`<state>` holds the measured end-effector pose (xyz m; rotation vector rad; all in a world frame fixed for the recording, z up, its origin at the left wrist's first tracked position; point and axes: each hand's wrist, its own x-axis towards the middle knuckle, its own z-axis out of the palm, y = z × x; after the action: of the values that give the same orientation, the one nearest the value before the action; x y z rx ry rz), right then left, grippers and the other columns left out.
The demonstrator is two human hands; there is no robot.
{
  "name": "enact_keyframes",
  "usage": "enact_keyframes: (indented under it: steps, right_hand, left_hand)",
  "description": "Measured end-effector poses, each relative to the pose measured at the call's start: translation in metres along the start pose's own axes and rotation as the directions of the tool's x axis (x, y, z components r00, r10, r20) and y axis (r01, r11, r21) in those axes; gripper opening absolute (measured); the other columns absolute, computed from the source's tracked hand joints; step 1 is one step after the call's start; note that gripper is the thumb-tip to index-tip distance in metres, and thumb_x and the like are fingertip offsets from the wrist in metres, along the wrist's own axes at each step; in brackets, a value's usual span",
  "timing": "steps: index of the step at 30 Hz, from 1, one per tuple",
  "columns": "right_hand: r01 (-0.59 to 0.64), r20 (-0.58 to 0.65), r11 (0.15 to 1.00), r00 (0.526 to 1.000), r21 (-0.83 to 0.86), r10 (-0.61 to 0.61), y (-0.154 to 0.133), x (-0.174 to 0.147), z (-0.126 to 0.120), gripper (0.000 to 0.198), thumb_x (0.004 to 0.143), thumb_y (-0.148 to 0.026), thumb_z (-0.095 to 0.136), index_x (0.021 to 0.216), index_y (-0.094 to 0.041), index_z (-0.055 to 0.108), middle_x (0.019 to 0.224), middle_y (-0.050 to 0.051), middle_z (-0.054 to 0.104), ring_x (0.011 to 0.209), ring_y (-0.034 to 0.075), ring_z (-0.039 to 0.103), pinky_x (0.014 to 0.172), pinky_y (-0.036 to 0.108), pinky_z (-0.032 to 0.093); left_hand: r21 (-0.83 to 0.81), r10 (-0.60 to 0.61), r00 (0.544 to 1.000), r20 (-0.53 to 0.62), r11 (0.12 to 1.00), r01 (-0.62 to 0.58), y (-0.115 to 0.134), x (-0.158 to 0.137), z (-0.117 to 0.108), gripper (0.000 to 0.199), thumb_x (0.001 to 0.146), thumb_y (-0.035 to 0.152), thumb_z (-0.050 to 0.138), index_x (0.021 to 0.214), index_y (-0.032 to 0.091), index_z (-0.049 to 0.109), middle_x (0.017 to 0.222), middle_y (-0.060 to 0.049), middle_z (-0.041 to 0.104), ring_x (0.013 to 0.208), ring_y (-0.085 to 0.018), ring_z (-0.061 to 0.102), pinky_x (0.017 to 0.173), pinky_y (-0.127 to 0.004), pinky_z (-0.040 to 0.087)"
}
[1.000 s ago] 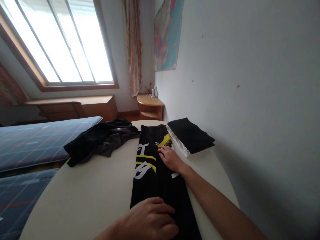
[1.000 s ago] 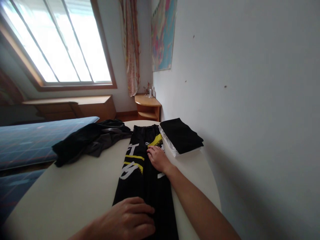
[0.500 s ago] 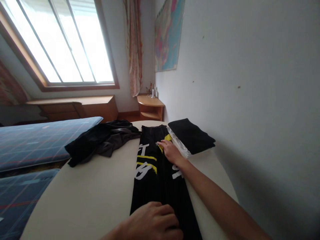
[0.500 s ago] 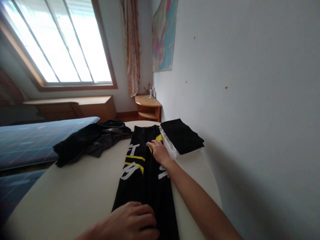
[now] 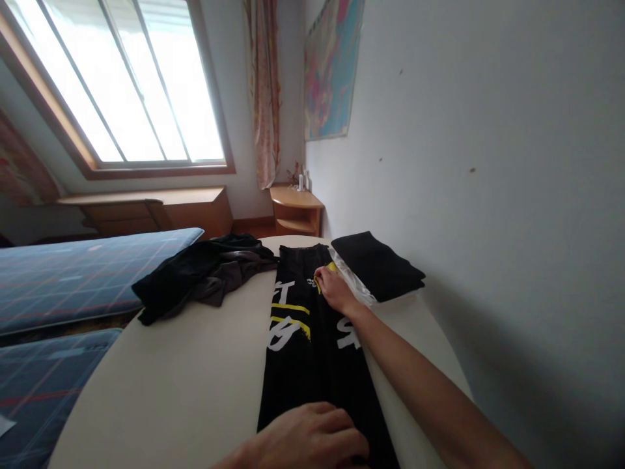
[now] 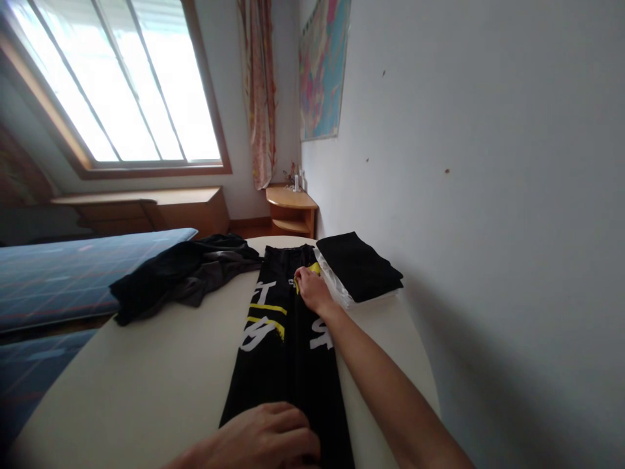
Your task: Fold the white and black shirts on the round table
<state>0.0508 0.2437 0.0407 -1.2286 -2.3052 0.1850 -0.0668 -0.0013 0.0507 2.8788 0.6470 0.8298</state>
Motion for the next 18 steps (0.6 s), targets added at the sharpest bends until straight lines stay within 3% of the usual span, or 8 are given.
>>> enact_keyframes:
  steps: [5, 10, 18]
  right_hand:
    - [0.036, 0.018, 0.999, 0.999, -0.014, -0.036, -0.002, -0.007, 0.006, 0.025, 0.101, -0.024, 0.043, 0.116, -0.021, 0.063, 0.118, 0.008, 0.066, 0.108, 0.024, 0.057, 0.093, 0.036, 0.043]
    - [0.050, 0.093, 0.996, 0.995, -0.069, -0.044, -0.003, -0.010, 0.007, 0.034, 0.101, -0.019, 0.040, 0.123, -0.022, 0.065, 0.136, 0.008, 0.059, 0.122, 0.025, 0.052, 0.100, 0.038, 0.041]
    - [-0.006, 0.027, 1.000, 1.000, -0.026, 0.007, -0.009, -0.008, 0.009, 0.030, 0.097, -0.014, 0.041, 0.116, -0.018, 0.064, 0.125, 0.010, 0.063, 0.118, 0.021, 0.053, 0.103, 0.032, 0.039]
  left_hand:
    - [0.072, 0.033, 0.997, 0.066, 0.997, -0.038, -0.001, -0.001, 0.000, 0.028, 0.101, 0.042, 0.051, 0.084, 0.020, 0.055, 0.072, 0.006, 0.064, 0.064, -0.008, 0.059, 0.062, -0.023, 0.045]
    - [0.081, 0.086, 0.985, 0.150, 0.992, -0.099, 0.000, -0.003, -0.006, 0.020, 0.100, 0.035, 0.055, 0.088, 0.020, 0.053, 0.074, 0.006, 0.062, 0.065, -0.008, 0.056, 0.064, -0.023, 0.043]
    - [0.059, 0.170, 0.952, 0.255, 0.980, -0.191, 0.002, -0.010, 0.005, 0.022, 0.093, 0.034, 0.067, 0.102, 0.018, 0.055, 0.079, 0.006, 0.065, 0.067, -0.008, 0.057, 0.066, -0.023, 0.044]
